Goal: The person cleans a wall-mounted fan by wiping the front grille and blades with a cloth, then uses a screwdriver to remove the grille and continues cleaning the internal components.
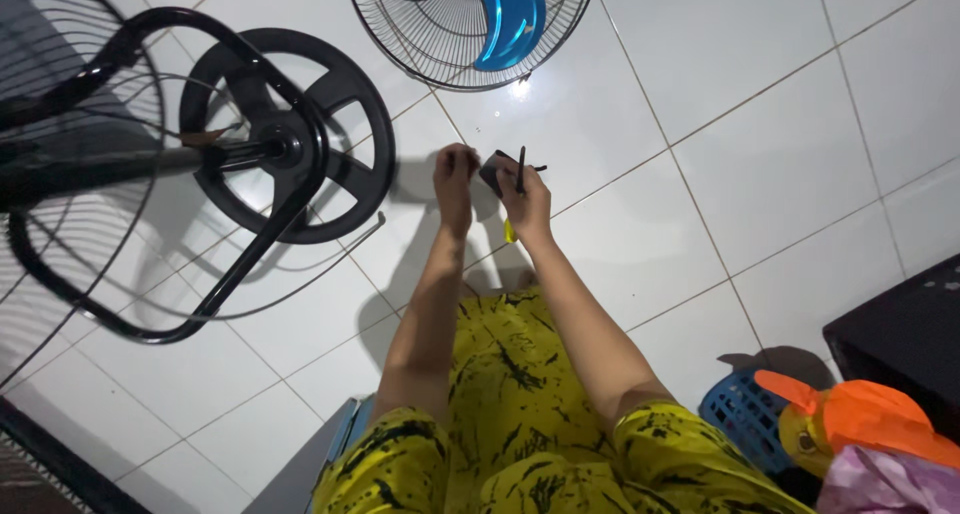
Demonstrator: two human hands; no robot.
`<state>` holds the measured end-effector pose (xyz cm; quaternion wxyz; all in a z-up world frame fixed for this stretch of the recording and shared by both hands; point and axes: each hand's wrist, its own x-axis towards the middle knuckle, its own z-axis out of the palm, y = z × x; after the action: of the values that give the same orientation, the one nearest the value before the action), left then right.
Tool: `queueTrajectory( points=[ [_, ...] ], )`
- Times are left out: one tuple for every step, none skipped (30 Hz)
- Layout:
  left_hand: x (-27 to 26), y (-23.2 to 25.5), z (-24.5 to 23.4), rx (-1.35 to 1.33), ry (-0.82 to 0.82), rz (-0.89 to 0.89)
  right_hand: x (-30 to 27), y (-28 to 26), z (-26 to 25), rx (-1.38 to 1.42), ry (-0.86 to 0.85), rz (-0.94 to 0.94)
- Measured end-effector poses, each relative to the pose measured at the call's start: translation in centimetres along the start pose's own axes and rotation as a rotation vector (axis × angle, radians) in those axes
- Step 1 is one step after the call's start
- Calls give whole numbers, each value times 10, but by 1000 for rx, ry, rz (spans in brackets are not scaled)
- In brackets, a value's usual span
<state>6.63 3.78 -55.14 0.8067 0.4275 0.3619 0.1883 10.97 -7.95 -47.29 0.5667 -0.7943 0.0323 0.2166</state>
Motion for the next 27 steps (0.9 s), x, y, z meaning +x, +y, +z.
queueTrajectory(
  points=[
    [-8,7,7,-27,-19,-16,-1,-9,-2,-10,-10,32],
    [-16,14,12,-31,-24,-38,-4,-19,-4,-20,-19,64],
    [-23,20,17,-35,-30,-59,-6,-29,-7,-32,-23,-25],
    [-31,26,22,-38,-36,-80,-10,-39,-10,-43,-27,-114],
    [-37,31,25,-20,-50,-84,-15,-49,-14,-54,-35,-204],
    [-45,37,28,-1,-64,-88,-19,-59,-16,-29,-42,-173],
    [-51,44,31,19,-77,-89,-23,-69,-18,-3,-51,-143],
    [-58,52,33,38,-106,-53,-28,-79,-19,23,-60,-113],
    [-65,59,36,56,-136,-15,-31,-87,-21,12,-60,-168],
    [-72,68,39,74,-165,22,-35,-96,-23,1,-59,-224],
    [-79,77,41,85,-170,25,-40,-104,-26,-10,-58,-278],
    [-86,88,42,95,-174,29,-45,-111,-30,-38,-73,-238],
    [-92,99,43,106,-178,33,-48,-119,-32,-64,-89,-198],
    [-97,111,44,164,-170,48,-53,-127,-34,-91,-106,-159],
    [-103,123,45,220,-162,64,-58,-135,-36,-98,-120,-180],
    [-109,135,45,276,-153,79,-63,-143,-38,-104,-135,-201],
    [-115,146,45,328,-140,90,-69,-151,-40,-112,-151,-219],
    [-120,156,46,380,-126,101,-74,-160,-41,-153,-167,-254],
    [-125,166,45,432,-112,113,-80,-169,-42,-194,-182,-289],
    [-131,175,44,406,-112,116,-85,-178,-43,-234,-197,-325],
    [-137,183,43,380,-113,119,-92,-188,-44,-226,-221,-361],
    [-143,190,41,354,-115,122,-98,-197,-45,-218,-246,-396],
    [-148,196,40,396,-73,116,-105,-206,-45,-211,-271,-431],
    [-154,201,39,438,-30,108,-111,-214,-44,-172,-298,-428],
    [-161,203,38,477,15,99,-118,-222,-45,-135,-327,-425],
    [-166,206,36,432,17,104,-124,-229,-45,-98,-356,-421],
    [-170,208,35,387,20,110,-130,-236,-45,-123,-366,-434]
  ],
)
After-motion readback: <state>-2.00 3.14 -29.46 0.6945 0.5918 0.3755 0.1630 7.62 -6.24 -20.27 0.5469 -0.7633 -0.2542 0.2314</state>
